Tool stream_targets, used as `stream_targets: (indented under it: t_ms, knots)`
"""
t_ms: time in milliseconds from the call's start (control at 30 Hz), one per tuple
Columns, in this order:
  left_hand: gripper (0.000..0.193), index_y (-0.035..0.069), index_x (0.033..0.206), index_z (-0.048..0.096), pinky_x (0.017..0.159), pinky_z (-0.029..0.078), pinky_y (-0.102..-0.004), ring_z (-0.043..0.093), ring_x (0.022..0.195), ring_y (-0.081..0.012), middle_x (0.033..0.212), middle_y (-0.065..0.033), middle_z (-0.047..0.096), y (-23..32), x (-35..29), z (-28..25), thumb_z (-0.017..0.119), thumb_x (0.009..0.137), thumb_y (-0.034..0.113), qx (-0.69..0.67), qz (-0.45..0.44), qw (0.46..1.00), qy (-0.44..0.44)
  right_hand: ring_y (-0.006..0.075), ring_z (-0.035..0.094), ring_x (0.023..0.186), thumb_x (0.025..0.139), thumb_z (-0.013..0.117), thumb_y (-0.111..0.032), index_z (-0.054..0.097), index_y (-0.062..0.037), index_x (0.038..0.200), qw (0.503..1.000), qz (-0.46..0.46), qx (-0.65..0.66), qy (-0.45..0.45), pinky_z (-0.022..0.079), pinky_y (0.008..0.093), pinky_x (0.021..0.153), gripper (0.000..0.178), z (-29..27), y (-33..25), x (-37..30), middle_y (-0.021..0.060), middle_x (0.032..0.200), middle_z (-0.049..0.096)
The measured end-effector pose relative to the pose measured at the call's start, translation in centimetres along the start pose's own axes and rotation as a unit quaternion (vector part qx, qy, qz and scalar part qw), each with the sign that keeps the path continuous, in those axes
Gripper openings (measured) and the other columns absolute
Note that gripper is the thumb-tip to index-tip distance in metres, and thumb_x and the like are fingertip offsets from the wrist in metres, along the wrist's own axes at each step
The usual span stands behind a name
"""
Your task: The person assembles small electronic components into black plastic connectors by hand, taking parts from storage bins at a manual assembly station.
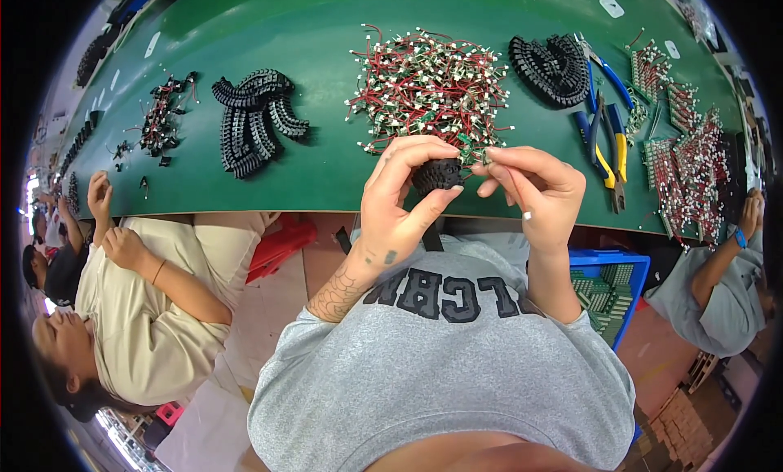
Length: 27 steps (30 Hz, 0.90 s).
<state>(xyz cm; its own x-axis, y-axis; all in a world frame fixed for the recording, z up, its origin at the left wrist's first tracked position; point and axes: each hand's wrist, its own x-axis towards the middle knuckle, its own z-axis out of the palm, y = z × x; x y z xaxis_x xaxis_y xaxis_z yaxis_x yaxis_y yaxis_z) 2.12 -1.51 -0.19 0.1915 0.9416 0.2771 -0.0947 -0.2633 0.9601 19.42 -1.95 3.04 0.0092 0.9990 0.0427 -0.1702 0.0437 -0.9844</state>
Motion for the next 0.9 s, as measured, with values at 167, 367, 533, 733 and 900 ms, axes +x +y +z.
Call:
stream_targets:
  t_ms: [167,367,533,733,900]
  knots:
    - [0.038,0.001,0.111,0.059,0.091,0.044,-0.0325,0.055,0.103,-0.0225,0.113,-0.0118,0.057,-0.2,-0.1,0.1,0.066,0.074,0.000,-0.019,-0.011,1.000,-0.004,0.0132,0.064,0.062,0.077,0.068,0.008,0.072,0.0010,0.091,0.999,-0.045,-0.022,0.003,0.046,0.0170,0.052,0.017,-0.2,0.8,0.2,0.0092,0.077,0.069]
    - [0.036,0.001,0.110,0.060,0.090,0.045,-0.0325,0.056,0.102,-0.0227,0.112,-0.0118,0.059,0.0,-0.2,0.3,0.067,0.074,0.001,-0.016,-0.021,1.000,-0.009,0.0130,0.061,0.065,0.078,0.066,0.007,0.067,0.0017,0.091,1.000,-0.018,-0.021,0.005,0.046,0.0185,0.057,0.013,-0.3,0.7,-0.1,0.0085,0.080,0.066]
    - [0.036,0.001,0.110,0.061,0.089,0.045,-0.0323,0.057,0.100,-0.0224,0.110,-0.0114,0.060,0.1,-0.3,0.3,0.067,0.075,0.002,0.001,-0.022,1.000,-0.013,0.0113,0.057,0.069,0.080,0.066,0.006,0.064,0.0009,0.090,0.999,0.041,0.020,0.015,0.045,0.0193,0.063,0.011,0.0,0.9,-0.5,0.0064,0.083,0.064]
    - [0.035,0.001,0.110,0.062,0.086,0.047,-0.0316,0.058,0.096,-0.0217,0.108,-0.0109,0.062,0.6,-0.2,0.3,0.068,0.076,0.003,0.018,-0.034,0.999,-0.024,0.0080,0.054,0.069,0.079,0.069,0.003,0.064,-0.0015,0.087,1.000,0.002,0.019,0.006,0.043,0.0186,0.064,0.011,0.4,1.7,-0.5,0.0026,0.081,0.064]
    - [0.034,0.002,0.110,0.062,0.084,0.047,-0.0309,0.059,0.094,-0.0212,0.107,-0.0109,0.062,0.5,-0.4,0.2,0.069,0.077,0.005,0.034,-0.045,0.998,-0.028,0.0080,0.051,0.067,0.078,0.070,0.002,0.065,-0.0025,0.084,0.999,0.007,-0.037,0.004,0.042,0.0194,0.062,0.009,0.2,1.5,-0.5,0.0016,0.079,0.064]
